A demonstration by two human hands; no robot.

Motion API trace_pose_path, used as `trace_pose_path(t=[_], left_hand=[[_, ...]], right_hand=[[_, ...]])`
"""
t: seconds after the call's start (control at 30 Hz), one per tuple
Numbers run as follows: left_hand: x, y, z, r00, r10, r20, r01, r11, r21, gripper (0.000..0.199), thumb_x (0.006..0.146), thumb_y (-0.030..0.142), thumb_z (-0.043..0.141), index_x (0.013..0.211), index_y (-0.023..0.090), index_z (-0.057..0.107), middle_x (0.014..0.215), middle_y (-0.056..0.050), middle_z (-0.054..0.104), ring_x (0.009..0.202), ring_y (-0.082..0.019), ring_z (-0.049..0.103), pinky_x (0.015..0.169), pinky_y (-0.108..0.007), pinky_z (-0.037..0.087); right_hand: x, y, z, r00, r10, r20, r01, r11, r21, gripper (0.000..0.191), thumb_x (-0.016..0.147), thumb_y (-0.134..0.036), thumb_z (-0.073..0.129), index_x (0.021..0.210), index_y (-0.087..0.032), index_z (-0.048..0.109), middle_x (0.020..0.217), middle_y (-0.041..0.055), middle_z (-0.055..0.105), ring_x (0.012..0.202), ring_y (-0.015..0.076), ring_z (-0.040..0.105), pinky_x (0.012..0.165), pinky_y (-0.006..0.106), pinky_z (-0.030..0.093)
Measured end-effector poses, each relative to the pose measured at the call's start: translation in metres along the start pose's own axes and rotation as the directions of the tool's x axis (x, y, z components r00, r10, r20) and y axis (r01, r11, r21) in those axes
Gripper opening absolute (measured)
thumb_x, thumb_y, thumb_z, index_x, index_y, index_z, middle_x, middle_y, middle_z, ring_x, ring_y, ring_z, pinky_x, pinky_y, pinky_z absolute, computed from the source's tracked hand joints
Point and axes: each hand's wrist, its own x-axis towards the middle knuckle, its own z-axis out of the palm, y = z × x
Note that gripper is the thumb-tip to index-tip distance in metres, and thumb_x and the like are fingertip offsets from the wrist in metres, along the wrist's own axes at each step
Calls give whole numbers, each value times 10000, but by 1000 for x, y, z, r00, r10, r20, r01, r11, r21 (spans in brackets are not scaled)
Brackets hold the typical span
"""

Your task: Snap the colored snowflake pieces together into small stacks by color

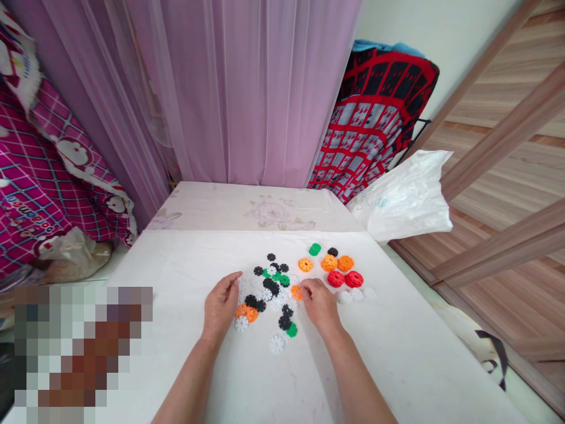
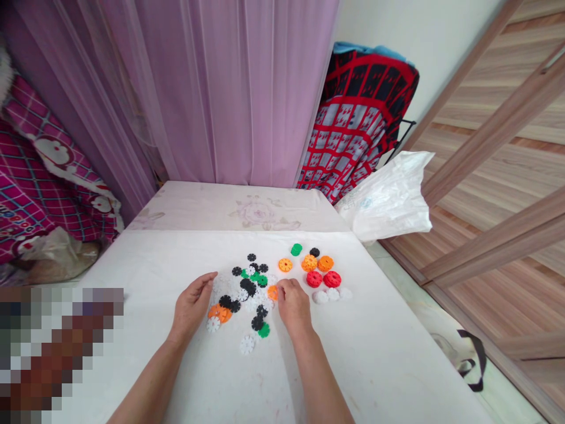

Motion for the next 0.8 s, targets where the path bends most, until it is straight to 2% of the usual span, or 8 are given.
trace_pose_path(t=[0.07,0.23,0.3,0.43,0.53,0.67,0.8], left_hand=[[0,1,0,1000,1,0,-1,1000,4,370,847,438,479,1049,229,707,1056,-44,743,966,-203,682,902,-361,522],[0,2,-1,1000,4,-3,-3,1000,17,369,842,439,485,1048,232,709,1044,-42,747,946,-204,686,885,-359,527],[0,2,-1,1000,4,-8,-4,1000,15,364,839,438,489,1046,235,710,1038,-37,748,940,-202,686,880,-353,528],[0,3,-1,1000,-6,-4,6,1000,16,361,840,436,488,1044,237,711,1029,-34,749,924,-199,687,867,-349,533],[0,3,0,1000,-4,-9,4,1000,8,355,840,435,497,1043,238,711,1030,-32,748,926,-197,686,866,-343,534],[0,2,0,1000,-5,-11,5,1000,1,350,841,433,498,1041,240,711,993,-26,753,917,-197,688,861,-345,539],[-1,1,0,1000,-1,-9,1,1000,10,350,844,433,497,1046,242,709,1014,-27,750,928,-197,688,868,-345,536]], right_hand=[[-2,2,2,999,-23,27,23,1000,-9,262,853,-187,429,906,-202,685,940,49,666,807,169,607,747,284,438],[-9,1,-4,974,-181,134,178,983,37,325,819,-158,487,1080,-246,658,1137,30,656,1044,184,574,890,296,432],[-10,-1,-9,965,-197,176,195,980,28,366,795,-146,511,1115,-261,646,1183,23,644,1081,188,557,910,304,428],[-10,-4,-13,958,-191,212,199,980,-14,321,816,-171,516,1097,-251,651,1150,34,653,1065,194,565,906,313,431],[-9,-4,-9,964,-181,193,196,979,-63,310,819,-195,527,1100,-246,648,1121,44,656,1057,199,572,890,310,434],[-9,-1,-1,986,-103,129,116,989,-96,437,783,-219,559,1219,-220,587,1132,58,645,1004,195,601,855,308,448],[-8,-1,2,993,-60,100,65,997,-42,489,762,-246,581,1249,-219,553,1135,48,645,945,186,621,831,317,463]])
